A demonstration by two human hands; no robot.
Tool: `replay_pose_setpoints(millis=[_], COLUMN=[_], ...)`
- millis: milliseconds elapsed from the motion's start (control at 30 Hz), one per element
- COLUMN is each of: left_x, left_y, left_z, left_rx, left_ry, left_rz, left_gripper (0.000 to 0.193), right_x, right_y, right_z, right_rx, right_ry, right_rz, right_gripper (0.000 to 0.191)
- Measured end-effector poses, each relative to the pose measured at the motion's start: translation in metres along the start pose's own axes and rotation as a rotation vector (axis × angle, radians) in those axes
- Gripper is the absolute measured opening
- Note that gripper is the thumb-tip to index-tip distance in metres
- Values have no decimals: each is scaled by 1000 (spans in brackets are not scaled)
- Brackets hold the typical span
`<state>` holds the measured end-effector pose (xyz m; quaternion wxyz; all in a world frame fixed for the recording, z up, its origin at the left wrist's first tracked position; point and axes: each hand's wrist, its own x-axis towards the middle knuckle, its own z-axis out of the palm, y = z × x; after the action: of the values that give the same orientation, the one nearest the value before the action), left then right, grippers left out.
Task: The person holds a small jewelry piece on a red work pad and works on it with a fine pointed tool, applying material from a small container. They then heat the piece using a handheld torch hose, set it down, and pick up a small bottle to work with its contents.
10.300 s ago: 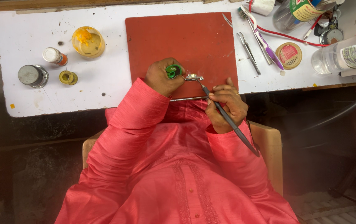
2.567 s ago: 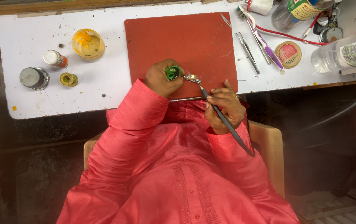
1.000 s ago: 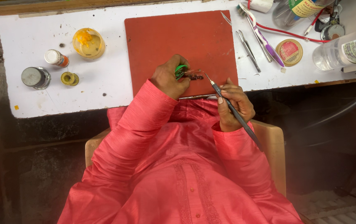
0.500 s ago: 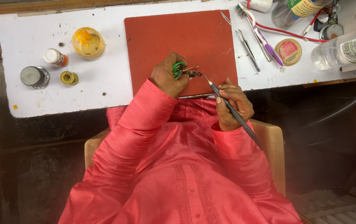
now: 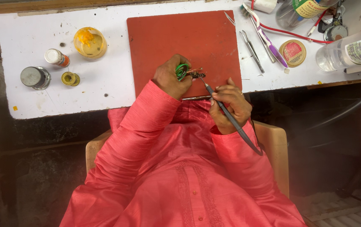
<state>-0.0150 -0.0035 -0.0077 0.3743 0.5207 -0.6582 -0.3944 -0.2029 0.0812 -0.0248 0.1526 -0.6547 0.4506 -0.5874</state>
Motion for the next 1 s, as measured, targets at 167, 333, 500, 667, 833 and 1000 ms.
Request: replay_pose_setpoints(millis=[167, 333, 500, 667, 833, 1000], left_x=[0, -1, -1, -1, 0, 0], left_y=[-2, -3, -3, -2, -2, -4], left_z=[0, 0, 1, 0, 0, 0], left_rx=[18, -6, 17, 36, 21, -4], left_ry=[4, 5, 14, 15, 3, 5], left_rz=[24, 25, 35, 30, 16, 24], left_gripper=[22, 22, 21, 21, 21, 22], right_x=[2, 1, 1, 2, 2, -1], right_y=[-2, -2, -2, -5, -5, 1], right_z=[2, 5, 6, 8, 9, 5], right_rx=[-50, -74, -94, -125, -132, -22], right_ry=[-22, -7, -5, 6, 14, 38], right_rz=[-31, -43, -43, -53, -41, -3], right_gripper=[20, 21, 20, 20, 20, 18])
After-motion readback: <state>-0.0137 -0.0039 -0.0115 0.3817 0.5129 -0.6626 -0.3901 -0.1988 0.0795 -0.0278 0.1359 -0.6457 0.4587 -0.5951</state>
